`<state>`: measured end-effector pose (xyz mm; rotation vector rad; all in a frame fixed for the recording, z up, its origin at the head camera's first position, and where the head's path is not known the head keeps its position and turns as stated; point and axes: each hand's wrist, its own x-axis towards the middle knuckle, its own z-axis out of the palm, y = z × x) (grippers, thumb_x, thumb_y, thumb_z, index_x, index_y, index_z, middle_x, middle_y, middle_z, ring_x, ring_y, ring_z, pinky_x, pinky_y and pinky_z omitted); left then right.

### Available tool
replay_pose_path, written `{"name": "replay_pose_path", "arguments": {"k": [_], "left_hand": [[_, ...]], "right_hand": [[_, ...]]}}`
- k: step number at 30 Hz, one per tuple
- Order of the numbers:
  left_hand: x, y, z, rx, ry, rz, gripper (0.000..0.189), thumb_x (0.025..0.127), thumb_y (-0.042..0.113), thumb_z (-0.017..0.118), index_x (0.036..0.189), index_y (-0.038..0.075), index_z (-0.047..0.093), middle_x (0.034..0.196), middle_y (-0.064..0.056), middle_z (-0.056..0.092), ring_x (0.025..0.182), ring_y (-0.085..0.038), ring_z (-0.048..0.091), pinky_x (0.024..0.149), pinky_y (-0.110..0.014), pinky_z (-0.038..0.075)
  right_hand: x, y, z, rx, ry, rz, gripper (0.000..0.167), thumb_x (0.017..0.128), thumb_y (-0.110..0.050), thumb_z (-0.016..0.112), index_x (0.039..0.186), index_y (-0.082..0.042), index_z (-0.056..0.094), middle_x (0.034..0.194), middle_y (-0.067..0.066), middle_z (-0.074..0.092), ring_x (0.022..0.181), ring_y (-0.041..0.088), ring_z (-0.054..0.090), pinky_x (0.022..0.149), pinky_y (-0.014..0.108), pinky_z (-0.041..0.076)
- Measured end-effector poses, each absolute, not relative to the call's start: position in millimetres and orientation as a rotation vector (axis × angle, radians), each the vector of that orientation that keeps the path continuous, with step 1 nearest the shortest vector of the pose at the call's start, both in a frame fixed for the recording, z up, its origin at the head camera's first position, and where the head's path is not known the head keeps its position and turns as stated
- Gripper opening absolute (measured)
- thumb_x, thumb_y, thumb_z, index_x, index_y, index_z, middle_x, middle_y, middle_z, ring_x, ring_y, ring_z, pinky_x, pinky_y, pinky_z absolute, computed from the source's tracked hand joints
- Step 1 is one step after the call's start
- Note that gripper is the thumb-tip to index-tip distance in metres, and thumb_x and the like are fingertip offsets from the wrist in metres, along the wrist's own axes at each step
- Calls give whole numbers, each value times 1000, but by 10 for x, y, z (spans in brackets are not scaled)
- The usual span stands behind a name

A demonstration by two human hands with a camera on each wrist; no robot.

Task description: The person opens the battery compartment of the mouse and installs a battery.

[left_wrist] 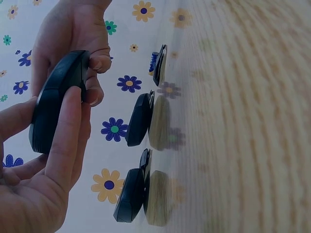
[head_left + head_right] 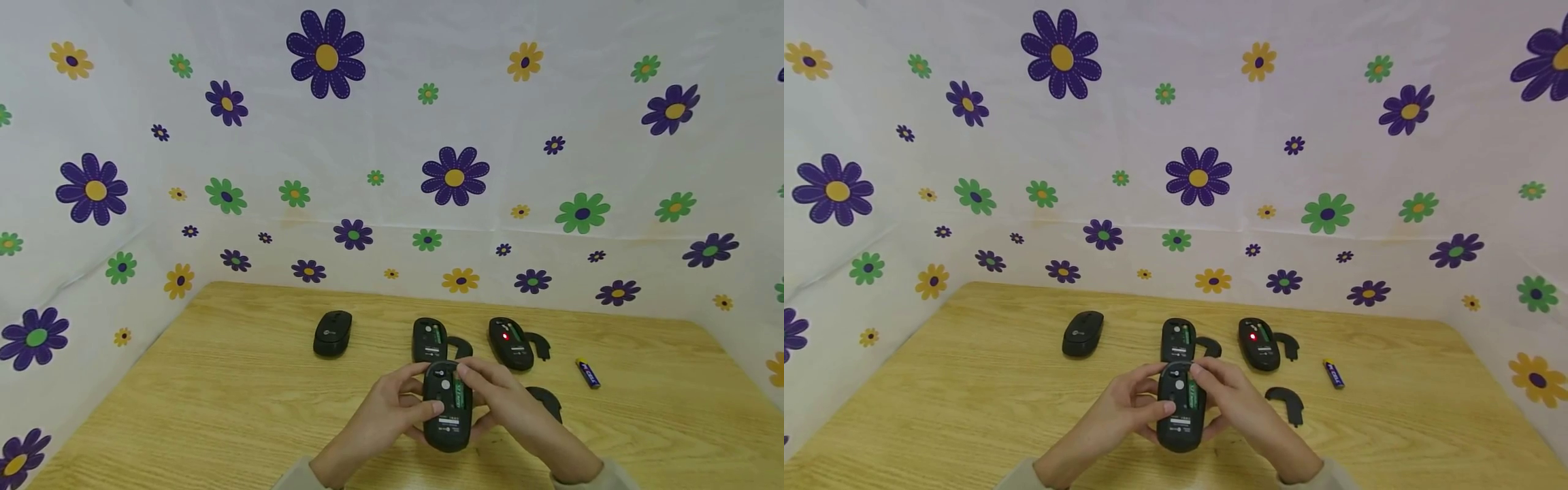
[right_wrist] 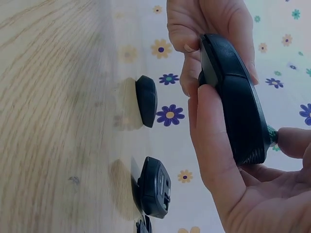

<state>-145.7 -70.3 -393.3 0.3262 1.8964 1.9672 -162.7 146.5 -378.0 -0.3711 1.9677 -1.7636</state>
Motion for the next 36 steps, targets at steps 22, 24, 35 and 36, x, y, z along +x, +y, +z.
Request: {"name": "replay_pose_path", "arguments": {"k": [22,24,35,36], "left_hand": [[-1452,-698,-3951,323,1902,1967,61,95,3,70,150,-1,43,103,-11,64,92,-26,71,64,-37,64],[-1451,-698,-3951,324,1903,1967,61,95,3,70,150,-2,43,103,-12,64,92,-27,71,63,-37,64],[-1447,-700,-3954,336,1905,1967,62,95,3,69,150,-3,42,103,-12,64,94,-29,71,63,-37,64],[-1446,-700,-3955,336,1905,1966,61,95,3,69,150,-3,42,103,-12,64,94,-29,71,63,-37,64]], "right_hand": [[-1622,1466,-3797,-432,1948,-1794,44,110,-21,46,139,13,45,113,14,64,93,28,68,58,38,63],[-1619,1464,-3797,-431,1950,-1796,44,110,-20,46,139,13,45,113,14,64,92,28,68,58,37,63],[-1614,1458,-3795,-417,1963,-1788,42,110,-19,47,139,12,47,113,14,63,93,28,68,59,39,63],[-1614,1458,-3794,-420,1965,-1787,42,110,-20,47,138,12,47,113,14,63,93,28,68,59,39,63]]}}
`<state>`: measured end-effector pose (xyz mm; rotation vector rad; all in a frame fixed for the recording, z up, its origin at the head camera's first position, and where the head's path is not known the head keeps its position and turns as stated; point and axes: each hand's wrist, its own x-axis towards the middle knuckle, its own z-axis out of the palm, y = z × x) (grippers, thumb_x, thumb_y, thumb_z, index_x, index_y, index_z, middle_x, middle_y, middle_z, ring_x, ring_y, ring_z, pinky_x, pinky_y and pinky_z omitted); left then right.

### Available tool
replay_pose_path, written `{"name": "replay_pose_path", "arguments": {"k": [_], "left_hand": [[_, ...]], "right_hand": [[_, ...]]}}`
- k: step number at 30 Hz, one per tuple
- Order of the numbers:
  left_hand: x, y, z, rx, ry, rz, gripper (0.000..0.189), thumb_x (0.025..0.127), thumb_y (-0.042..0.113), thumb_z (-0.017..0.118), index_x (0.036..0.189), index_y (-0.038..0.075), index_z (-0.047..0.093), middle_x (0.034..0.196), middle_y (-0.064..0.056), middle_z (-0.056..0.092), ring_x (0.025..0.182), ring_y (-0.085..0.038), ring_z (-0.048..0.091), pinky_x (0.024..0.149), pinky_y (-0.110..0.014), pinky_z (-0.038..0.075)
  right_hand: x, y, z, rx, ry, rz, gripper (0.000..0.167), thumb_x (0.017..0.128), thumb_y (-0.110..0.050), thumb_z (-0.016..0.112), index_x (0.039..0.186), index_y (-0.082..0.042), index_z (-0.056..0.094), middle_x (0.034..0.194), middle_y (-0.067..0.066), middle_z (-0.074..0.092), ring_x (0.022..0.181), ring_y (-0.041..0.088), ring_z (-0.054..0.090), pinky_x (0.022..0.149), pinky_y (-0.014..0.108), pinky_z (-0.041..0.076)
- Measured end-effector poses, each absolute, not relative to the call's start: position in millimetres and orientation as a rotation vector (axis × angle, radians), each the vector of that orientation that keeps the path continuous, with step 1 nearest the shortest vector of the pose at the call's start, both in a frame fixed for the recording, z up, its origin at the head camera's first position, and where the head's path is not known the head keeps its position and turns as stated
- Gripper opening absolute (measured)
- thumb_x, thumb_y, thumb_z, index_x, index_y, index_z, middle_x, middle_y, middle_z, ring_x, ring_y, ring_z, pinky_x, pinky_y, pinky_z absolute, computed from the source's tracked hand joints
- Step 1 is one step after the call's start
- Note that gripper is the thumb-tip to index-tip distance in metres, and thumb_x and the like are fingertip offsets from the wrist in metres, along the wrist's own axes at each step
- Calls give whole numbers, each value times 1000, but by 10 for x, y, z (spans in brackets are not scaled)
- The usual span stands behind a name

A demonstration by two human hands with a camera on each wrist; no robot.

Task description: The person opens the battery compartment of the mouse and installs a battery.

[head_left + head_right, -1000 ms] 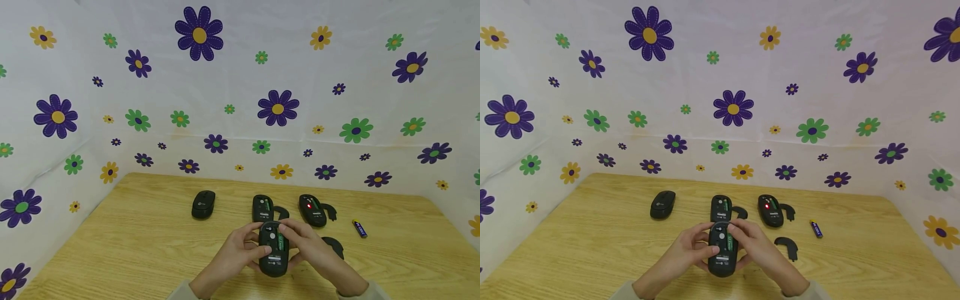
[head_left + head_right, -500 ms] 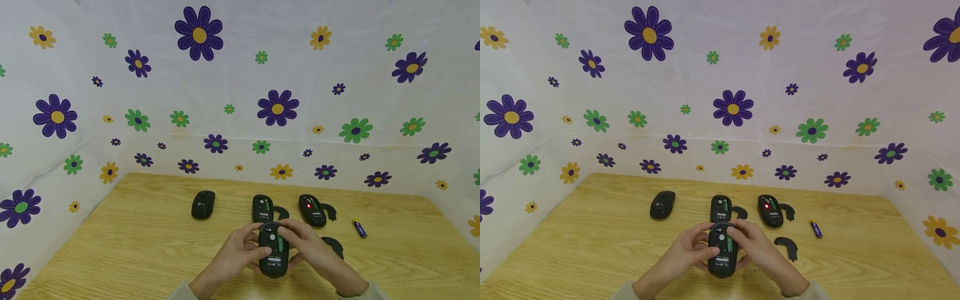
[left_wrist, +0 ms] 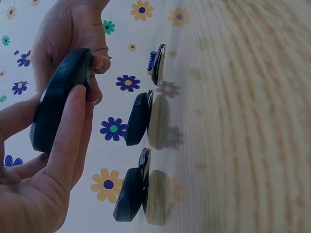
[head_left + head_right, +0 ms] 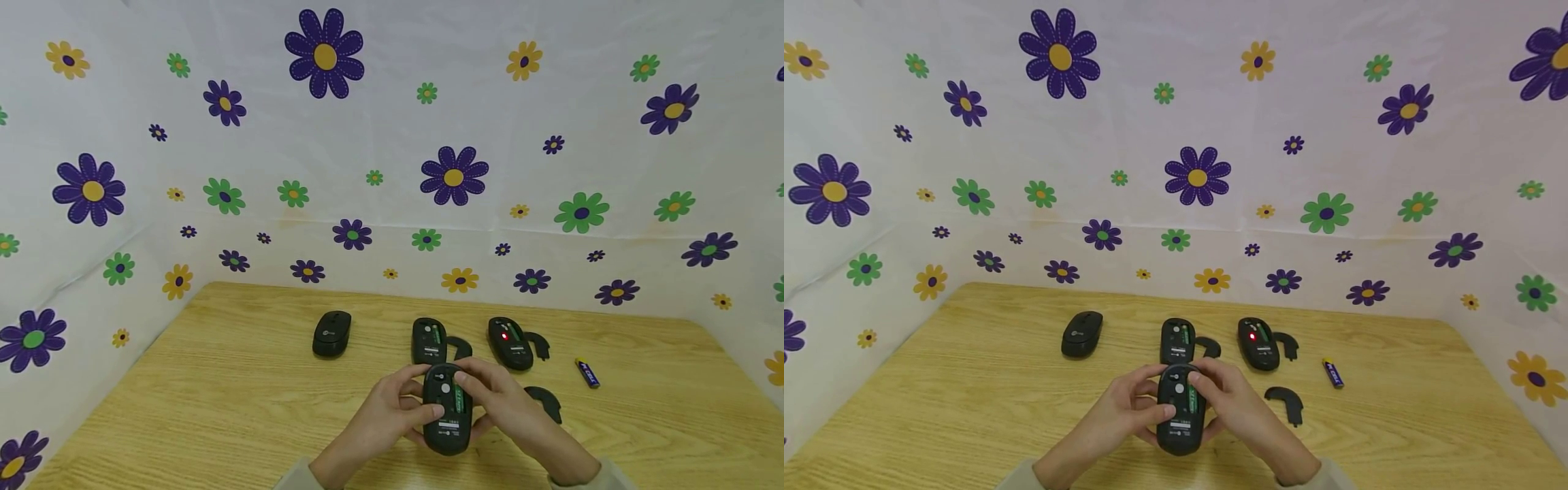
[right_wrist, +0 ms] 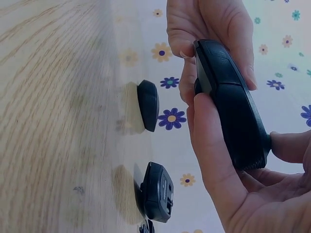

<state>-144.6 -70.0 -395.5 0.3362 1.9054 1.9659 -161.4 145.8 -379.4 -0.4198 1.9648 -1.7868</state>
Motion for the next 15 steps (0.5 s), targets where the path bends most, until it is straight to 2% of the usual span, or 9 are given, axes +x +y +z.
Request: {"name": "replay_pose_path", "arguments": {"k": [15], "left_hand": [[-1444,-685,-3964,329,1900,1961,61,95,2,70,150,-2,42,103,-12,63,93,-28,71,63,-38,64]], "right_hand": [[-1607,1458,-3797,-435,1959,-1778,39,110,-16,46,137,13,45,115,16,62,96,28,68,58,39,63]]}}
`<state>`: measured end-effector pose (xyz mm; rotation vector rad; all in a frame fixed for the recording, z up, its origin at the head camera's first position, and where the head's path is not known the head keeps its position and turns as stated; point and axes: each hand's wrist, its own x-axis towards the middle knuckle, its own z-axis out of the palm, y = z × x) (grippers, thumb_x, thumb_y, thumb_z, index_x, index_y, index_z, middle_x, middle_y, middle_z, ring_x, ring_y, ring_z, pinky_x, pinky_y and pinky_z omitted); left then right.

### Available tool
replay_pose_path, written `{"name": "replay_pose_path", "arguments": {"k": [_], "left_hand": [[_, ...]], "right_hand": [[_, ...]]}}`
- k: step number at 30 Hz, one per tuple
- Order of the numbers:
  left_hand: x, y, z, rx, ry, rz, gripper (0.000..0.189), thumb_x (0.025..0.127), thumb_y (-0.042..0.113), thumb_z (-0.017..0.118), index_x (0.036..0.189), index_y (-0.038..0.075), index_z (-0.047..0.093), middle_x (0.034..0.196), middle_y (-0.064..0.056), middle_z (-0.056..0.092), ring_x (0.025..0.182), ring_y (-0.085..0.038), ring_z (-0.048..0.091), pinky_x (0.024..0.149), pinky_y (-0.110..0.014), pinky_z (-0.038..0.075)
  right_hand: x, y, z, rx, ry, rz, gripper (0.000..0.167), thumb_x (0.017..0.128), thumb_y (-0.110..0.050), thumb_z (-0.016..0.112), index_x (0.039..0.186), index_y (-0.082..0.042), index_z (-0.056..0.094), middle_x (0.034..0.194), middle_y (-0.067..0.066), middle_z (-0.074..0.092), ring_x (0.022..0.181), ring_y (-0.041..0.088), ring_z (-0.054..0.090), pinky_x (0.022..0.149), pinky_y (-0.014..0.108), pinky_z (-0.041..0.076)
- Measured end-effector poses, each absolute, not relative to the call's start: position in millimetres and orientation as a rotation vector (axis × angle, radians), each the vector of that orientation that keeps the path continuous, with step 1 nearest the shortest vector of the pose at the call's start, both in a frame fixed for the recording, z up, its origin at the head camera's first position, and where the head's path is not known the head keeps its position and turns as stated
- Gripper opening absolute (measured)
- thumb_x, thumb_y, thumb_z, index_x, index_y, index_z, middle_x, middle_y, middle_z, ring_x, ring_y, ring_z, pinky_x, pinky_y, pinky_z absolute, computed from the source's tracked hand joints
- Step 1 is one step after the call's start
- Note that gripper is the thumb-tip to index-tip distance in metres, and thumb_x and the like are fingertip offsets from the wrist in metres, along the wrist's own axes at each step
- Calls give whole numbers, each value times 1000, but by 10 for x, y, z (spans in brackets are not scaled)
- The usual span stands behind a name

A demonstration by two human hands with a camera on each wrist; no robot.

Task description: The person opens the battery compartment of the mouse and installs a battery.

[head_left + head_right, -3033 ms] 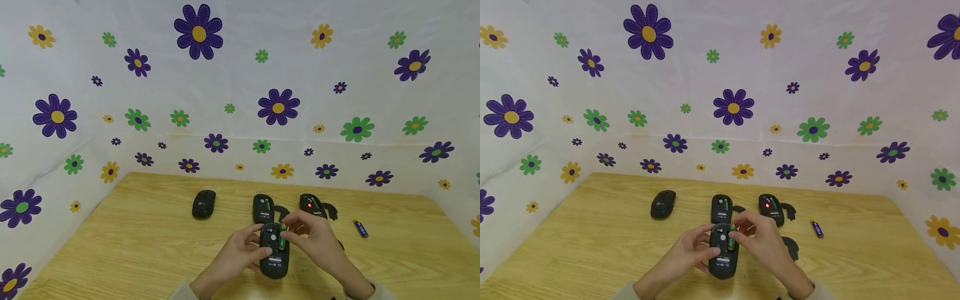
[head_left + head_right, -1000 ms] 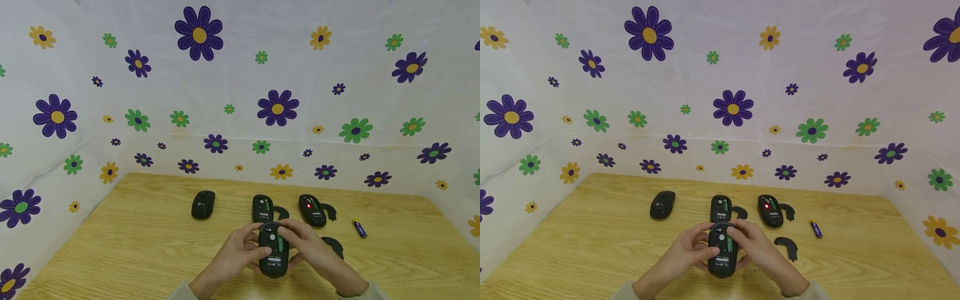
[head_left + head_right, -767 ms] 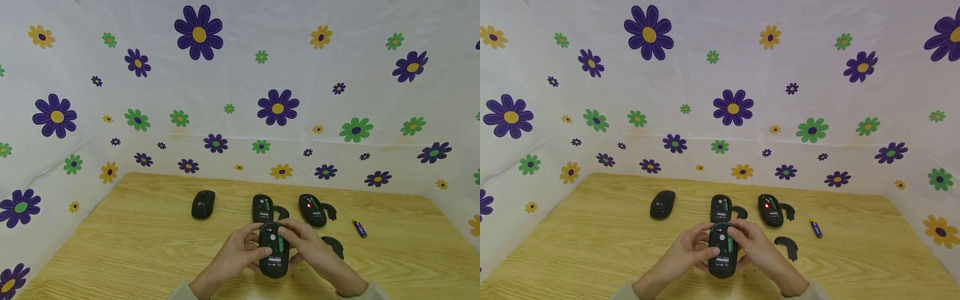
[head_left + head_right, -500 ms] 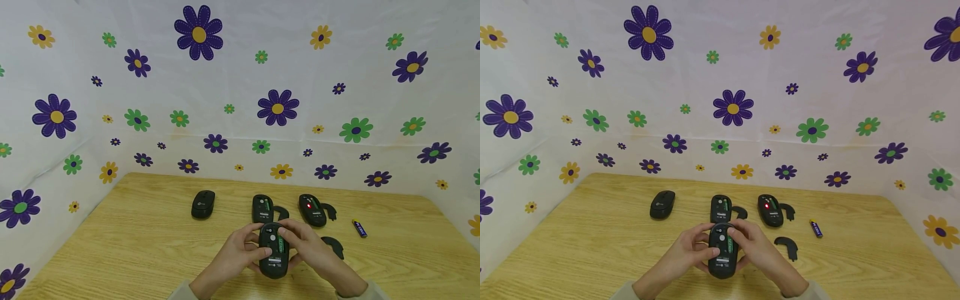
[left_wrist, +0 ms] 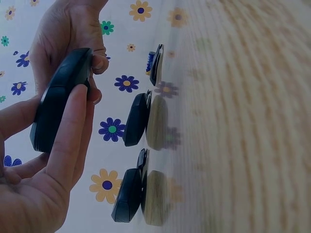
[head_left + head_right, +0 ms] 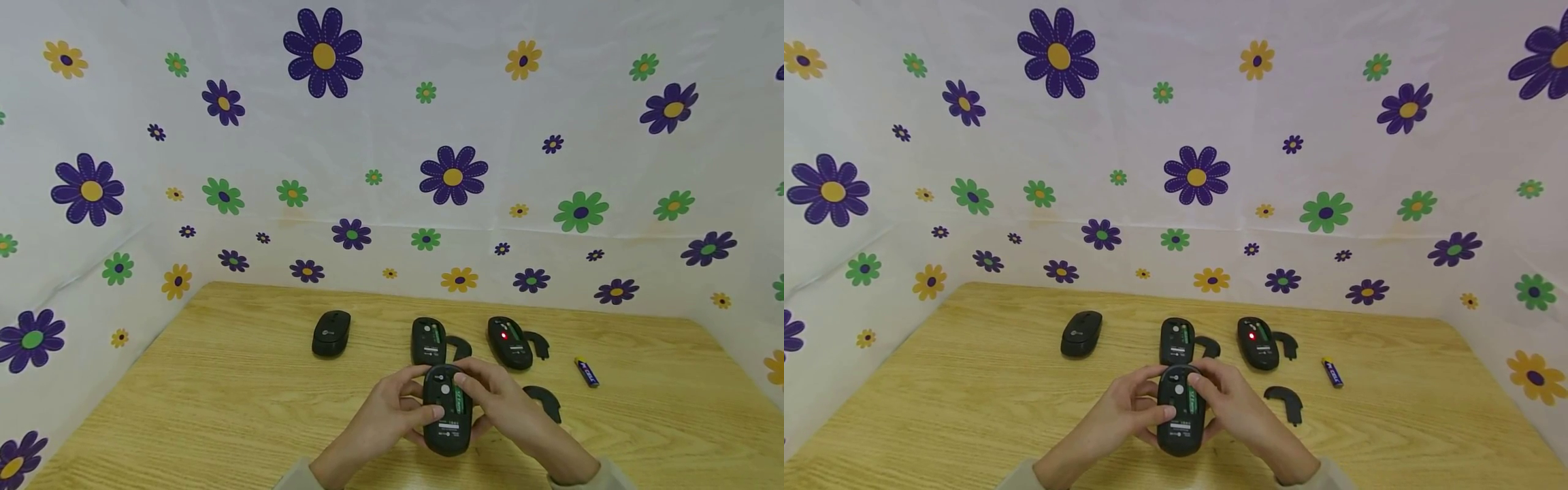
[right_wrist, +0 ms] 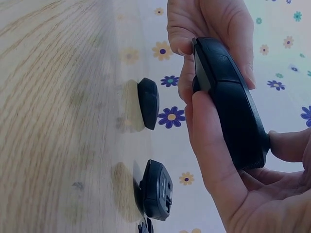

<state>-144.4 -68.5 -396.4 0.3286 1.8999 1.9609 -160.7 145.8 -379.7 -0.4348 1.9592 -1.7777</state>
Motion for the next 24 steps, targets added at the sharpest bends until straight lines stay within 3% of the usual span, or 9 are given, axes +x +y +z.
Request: {"name": "replay_pose_path", "arguments": {"k": [24], "left_hand": [[-1435,-679,-3955,312,1946,1913,60,94,4,72,148,2,46,103,-11,63,89,-24,71,61,-36,63]], "right_hand": [[-1602,1469,-3813,-362,1918,-1793,36,110,-11,43,137,14,44,112,14,61,93,27,68,60,38,63]]}}
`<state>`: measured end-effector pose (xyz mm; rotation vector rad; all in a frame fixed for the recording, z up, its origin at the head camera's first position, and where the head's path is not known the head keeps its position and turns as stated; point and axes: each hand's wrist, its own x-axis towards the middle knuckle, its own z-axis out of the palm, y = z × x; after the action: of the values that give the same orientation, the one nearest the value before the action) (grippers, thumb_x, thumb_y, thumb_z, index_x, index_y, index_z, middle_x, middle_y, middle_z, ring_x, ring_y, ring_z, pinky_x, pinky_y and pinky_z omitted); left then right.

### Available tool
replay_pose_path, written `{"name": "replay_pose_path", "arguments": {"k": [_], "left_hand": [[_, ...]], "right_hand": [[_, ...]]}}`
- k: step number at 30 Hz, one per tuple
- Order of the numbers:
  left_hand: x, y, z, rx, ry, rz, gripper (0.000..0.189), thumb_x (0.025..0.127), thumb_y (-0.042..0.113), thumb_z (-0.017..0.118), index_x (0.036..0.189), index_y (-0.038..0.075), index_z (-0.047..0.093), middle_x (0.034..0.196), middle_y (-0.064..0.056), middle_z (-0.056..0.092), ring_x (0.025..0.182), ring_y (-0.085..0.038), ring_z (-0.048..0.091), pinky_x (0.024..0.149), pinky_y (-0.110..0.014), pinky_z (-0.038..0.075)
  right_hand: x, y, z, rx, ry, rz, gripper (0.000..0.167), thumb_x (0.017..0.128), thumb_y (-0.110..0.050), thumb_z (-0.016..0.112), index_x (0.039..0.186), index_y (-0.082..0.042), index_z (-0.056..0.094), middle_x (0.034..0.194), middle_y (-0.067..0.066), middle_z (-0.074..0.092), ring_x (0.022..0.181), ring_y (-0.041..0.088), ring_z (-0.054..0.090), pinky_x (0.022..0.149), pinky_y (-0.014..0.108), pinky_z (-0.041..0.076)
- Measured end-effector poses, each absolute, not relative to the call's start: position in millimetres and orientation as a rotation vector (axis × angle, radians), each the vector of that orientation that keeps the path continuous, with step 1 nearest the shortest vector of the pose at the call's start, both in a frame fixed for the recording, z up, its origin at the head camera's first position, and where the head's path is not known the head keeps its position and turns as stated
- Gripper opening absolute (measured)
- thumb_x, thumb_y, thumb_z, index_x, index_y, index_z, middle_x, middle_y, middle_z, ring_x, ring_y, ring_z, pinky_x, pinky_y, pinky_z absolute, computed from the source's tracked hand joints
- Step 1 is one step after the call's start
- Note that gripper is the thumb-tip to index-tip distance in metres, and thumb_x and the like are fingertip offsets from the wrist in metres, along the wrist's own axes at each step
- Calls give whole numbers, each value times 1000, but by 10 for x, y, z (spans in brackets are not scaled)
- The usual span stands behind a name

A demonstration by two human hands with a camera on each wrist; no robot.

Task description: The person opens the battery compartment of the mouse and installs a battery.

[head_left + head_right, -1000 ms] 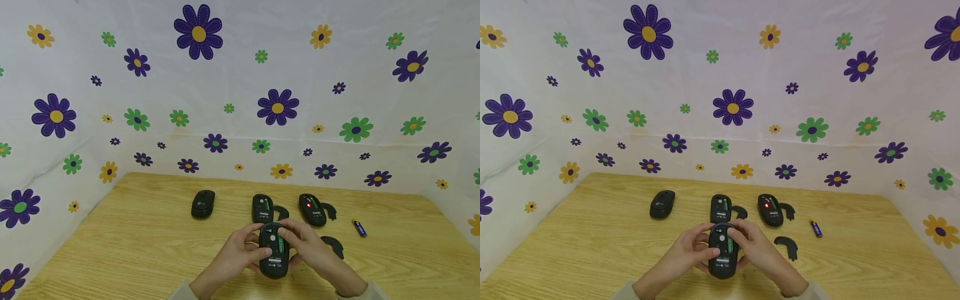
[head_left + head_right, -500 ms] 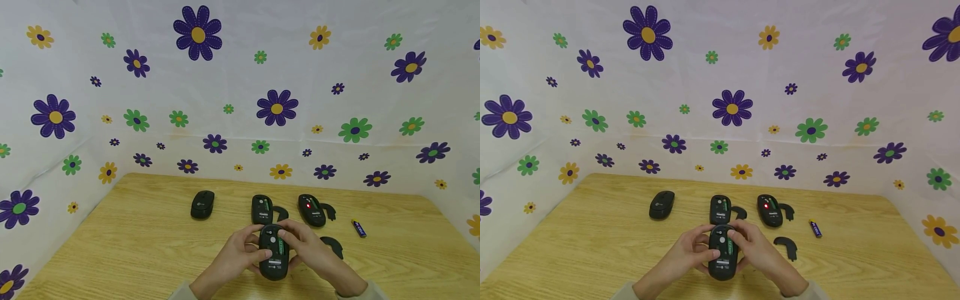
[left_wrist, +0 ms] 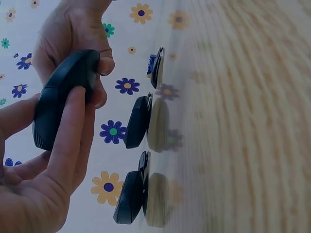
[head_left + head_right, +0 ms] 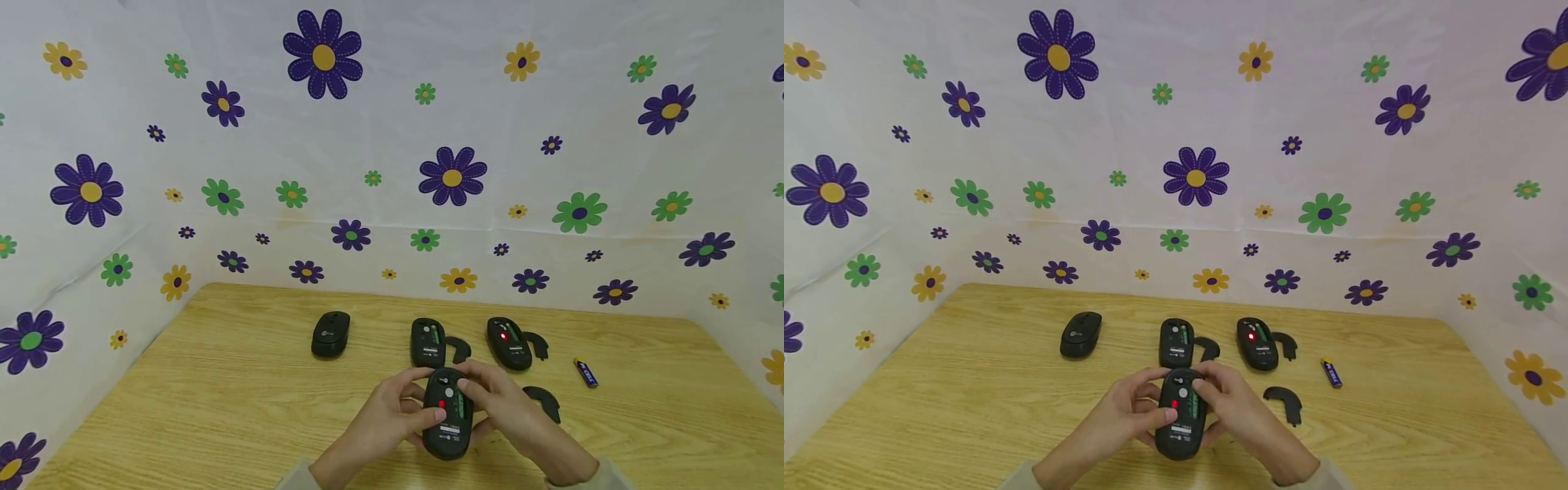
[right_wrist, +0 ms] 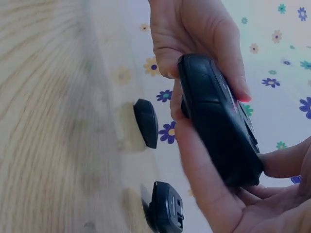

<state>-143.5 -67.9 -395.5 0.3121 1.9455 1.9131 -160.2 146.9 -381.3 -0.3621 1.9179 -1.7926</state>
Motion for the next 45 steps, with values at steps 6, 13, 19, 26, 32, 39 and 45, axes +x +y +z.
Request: {"name": "replay_pose_path", "arguments": {"k": [6,13,19,26,32,39,45], "left_hand": [[-1447,-671,-3948,293,1957,1910,58,94,2,71,147,2,47,103,-11,63,91,-25,71,61,-36,63],[-1451,-682,-3974,295,1932,1929,60,95,1,69,149,0,43,104,-11,62,93,-26,71,62,-37,63],[-1446,-684,-3967,305,1912,1946,60,95,1,69,149,0,43,103,-12,62,93,-26,71,62,-36,63],[-1450,-667,-3958,293,1917,1945,59,95,1,69,148,-1,44,103,-12,62,93,-25,70,63,-37,64],[-1459,-624,-3966,292,1899,1959,59,95,1,67,149,-1,43,102,-12,62,91,-25,71,63,-37,64],[-1461,-543,-3941,270,1887,1943,62,93,-1,69,150,0,43,105,-12,62,93,-26,70,65,-40,64],[-1463,-490,-3931,298,1817,1944,64,93,-4,69,151,-2,41,107,-14,63,93,-27,70,69,-40,64]], "right_hand": [[-1598,1450,-3833,-299,1968,-1794,39,109,-13,46,138,13,45,113,13,62,91,26,67,60,39,63],[-1607,1443,-3814,-327,1972,-1774,39,107,-10,50,138,13,45,111,14,63,95,27,68,59,39,63],[-1603,1441,-3792,-351,1971,-1764,40,103,-4,53,137,14,45,110,15,61,98,28,67,59,41,63],[-1610,1447,-3779,-352,2002,-1745,38,104,-4,54,138,12,46,115,17,58,96,26,64,63,48,64],[-1630,1511,-3771,-357,1992,-1739,42,104,-9,56,139,13,46,114,15,60,98,26,65,62,43,64],[-1637,1665,-3802,-338,1970,-1751,58,101,-8,61,146,15,33,131,28,57,99,28,66,68,43,64],[-1650,1800,-3821,-364,1937,-1757,58,100,-7,60,147,15,33,131,27,57,101,29,67,74,43,64]]}}
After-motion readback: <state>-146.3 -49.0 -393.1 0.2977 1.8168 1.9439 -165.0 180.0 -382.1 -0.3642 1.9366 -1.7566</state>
